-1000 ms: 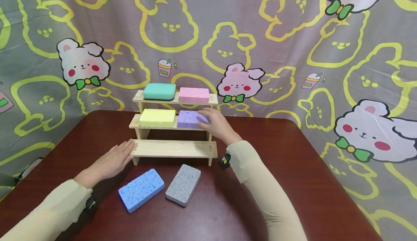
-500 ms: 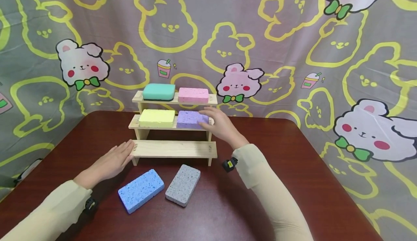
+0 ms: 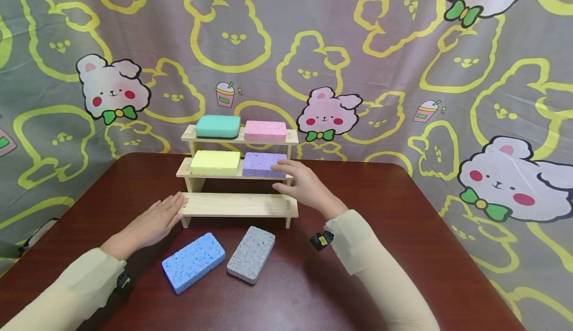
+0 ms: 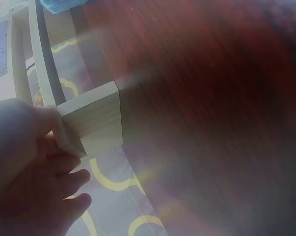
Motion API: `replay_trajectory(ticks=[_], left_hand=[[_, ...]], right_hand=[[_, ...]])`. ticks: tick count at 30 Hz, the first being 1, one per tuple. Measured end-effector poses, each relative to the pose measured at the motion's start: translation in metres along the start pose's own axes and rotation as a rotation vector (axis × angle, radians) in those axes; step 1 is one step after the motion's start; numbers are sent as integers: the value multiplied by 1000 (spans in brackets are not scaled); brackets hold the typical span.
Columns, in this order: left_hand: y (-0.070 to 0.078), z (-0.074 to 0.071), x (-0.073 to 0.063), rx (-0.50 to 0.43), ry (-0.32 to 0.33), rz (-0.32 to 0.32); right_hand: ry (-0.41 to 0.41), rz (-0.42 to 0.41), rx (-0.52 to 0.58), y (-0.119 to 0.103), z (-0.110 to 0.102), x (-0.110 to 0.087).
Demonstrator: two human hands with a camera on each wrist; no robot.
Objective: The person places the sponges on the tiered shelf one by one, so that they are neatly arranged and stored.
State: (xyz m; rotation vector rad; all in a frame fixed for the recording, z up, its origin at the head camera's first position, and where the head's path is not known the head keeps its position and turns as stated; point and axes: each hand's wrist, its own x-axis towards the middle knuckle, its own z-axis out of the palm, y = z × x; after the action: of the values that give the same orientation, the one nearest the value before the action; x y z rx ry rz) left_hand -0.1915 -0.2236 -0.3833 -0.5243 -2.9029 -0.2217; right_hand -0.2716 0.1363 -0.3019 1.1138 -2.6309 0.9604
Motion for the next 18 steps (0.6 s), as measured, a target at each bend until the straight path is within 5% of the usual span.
replay_trajectory(ticks=[9,18], left_hand=[[0,0,0,-1,-3,1],[-1,0,1,9,-1,4]], right_hand=[[-25,-63,3,0,8,-12],[-141,-57,49,2,22,-23]])
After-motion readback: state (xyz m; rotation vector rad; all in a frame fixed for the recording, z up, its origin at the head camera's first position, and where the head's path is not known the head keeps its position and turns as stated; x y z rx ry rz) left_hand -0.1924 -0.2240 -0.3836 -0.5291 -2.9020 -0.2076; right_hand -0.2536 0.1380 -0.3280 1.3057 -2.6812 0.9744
